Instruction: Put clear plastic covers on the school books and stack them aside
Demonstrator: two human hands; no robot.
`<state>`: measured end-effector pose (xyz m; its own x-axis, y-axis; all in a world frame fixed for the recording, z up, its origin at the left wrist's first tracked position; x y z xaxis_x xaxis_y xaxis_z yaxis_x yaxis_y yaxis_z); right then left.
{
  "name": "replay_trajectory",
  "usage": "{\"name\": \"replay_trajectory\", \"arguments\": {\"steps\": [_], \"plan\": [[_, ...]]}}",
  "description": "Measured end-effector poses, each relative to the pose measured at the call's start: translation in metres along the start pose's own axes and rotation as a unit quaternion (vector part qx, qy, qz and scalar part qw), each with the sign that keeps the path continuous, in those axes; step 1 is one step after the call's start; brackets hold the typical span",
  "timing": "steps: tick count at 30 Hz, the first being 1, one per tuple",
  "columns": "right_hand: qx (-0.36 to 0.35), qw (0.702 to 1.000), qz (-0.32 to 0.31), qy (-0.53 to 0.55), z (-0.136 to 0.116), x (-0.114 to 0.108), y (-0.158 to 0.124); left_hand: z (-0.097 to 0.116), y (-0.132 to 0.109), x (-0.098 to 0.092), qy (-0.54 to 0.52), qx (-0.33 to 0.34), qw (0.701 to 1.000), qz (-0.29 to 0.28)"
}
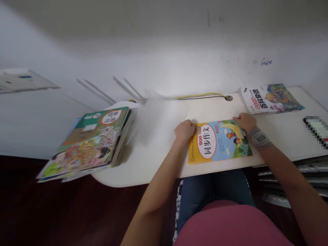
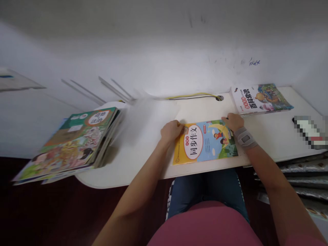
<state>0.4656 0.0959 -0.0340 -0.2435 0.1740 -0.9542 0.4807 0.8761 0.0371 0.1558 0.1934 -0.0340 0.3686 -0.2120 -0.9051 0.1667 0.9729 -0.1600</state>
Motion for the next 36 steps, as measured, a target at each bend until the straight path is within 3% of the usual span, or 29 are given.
{"name": "replay_trajectory", "arguments": {"steps": [3,5,6,9,12,14,18,21,24,31,36], "plan": [[0.004,0.995,0.007,-0.103,-0.003,-0.002,-0.005,0.017,-0.007,-0.006,0.088,0.052,0.994,0.047],[-0.002,0.992,0.002,-0.123,-0.005,-0.002,-0.007,0.041,-0.015,-0.006,0.124,0.135,0.979,0.093],[-0.004,0.992,-0.003,-0.128,-0.005,-0.001,-0.007,0.055,-0.019,0.000,0.135,0.187,0.968,0.096],[-0.008,0.990,-0.017,-0.140,-0.004,-0.002,-0.006,0.091,-0.034,0.032,0.117,0.312,0.942,0.035],[-0.019,0.987,-0.007,-0.162,-0.010,-0.009,-0.006,0.107,-0.044,0.049,0.083,0.336,0.937,0.041],[-0.081,0.980,0.026,-0.178,-0.032,-0.014,-0.010,0.108,-0.047,0.050,0.071,0.329,0.938,0.079],[-0.324,0.934,0.016,-0.150,-0.107,0.007,-0.047,0.104,-0.048,0.048,0.073,0.331,0.934,0.114],[-0.367,0.921,0.005,-0.133,-0.130,0.027,-0.067,0.101,-0.047,0.047,0.079,0.331,0.933,0.120],[-0.355,0.927,0.010,-0.126,-0.116,0.033,-0.066,0.100,-0.046,0.046,0.077,0.323,0.935,0.123],[-0.301,0.949,0.020,-0.095,-0.035,0.019,-0.041,0.097,-0.044,0.043,0.071,0.303,0.945,0.098],[-0.258,0.959,0.003,-0.117,-0.024,0.023,-0.042,0.077,-0.031,0.032,0.105,0.264,0.955,0.085]]}}
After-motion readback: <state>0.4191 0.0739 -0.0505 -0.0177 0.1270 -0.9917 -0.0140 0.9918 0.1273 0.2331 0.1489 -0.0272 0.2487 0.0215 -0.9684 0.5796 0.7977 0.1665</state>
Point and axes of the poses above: each hand's wrist, its own y-axis towards the middle knuckle, its own x-axis out of the palm, z = x × y, the point moved 9 cm from there along y, towards the middle knuckle, and after that the axes turned 2 degrees about -y, right-handed, at the moved point
